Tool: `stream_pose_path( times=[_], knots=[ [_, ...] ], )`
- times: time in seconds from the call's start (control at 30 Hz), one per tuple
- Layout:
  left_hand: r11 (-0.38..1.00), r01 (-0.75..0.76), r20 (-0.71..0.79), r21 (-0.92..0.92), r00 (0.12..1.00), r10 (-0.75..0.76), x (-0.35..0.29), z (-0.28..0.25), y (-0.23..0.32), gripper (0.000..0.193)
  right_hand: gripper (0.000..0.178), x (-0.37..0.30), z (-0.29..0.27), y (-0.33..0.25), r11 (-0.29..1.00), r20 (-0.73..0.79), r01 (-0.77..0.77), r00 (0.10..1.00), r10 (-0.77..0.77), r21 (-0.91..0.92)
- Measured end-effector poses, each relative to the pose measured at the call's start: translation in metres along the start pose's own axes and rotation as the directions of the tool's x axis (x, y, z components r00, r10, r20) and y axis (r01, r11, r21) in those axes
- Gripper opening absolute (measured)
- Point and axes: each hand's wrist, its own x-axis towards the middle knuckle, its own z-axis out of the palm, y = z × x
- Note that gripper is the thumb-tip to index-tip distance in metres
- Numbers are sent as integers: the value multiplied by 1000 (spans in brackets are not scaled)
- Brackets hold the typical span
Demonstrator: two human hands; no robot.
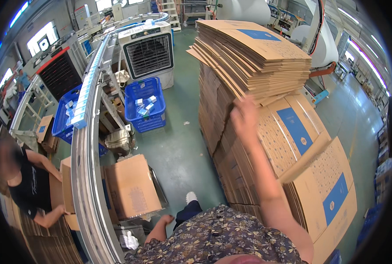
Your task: The person packs small white boxes from a conveyor belt into a larger cardboard box. They arrange the items in rows, close the cardboard box, and place it on a stack of other boxes before retrieving a new empty box to continue the process.
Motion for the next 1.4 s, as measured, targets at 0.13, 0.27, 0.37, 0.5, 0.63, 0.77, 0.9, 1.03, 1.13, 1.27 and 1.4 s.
stream_pose_path(
  times=[0.13,0.27,0.37,0.5,0.63,0.77,0.9,1.03,1.13,1.27,1.4],
  knots=[
    [916,-15,-351,-401,926,-138,83,-134,-12,35,61,151,-35,62,701,-236,-94,966,-108,-707],
    [587,-147,-351,-796,903,-250,133,-213,-19,25,42,171,-28,107,681,-68,-25,997,-36,-732],
    [604,-233,-457,-762,855,-246,125,-230,4,32,30,172,-32,88,577,-70,21,988,-135,-817],
    [380,-18,-138,-925,946,-293,88,-211,8,32,23,200,-5,70,956,-243,-111,969,43,-273],
    [373,48,-134,-926,885,-445,65,-237,7,33,19,260,88,-42,725,-278,295,782,-557,-622],
    [395,-285,-473,-873,689,-550,75,-311,9,41,10,297,198,-98,742,-191,522,749,-635,-420],
    [697,-244,-736,-674,307,-604,67,-397,63,64,7,338,296,-102,650,22,760,650,-760,15],
    [844,157,-855,-513,-15,-518,43,-471,132,89,15,386,392,-74,420,155,663,421,-894,619],
    [873,265,-908,-409,-25,-418,26,-517,152,84,16,384,479,-65,235,164,164,359,-919,958],
    [731,229,-749,-643,10,-663,-30,-521,161,39,19,317,580,-88,188,386,-448,404,-830,874],
    [556,398,-624,-730,-58,-779,-58,-506,196,29,38,269,622,-146,250,391,-322,521,-759,913]
  ],
)
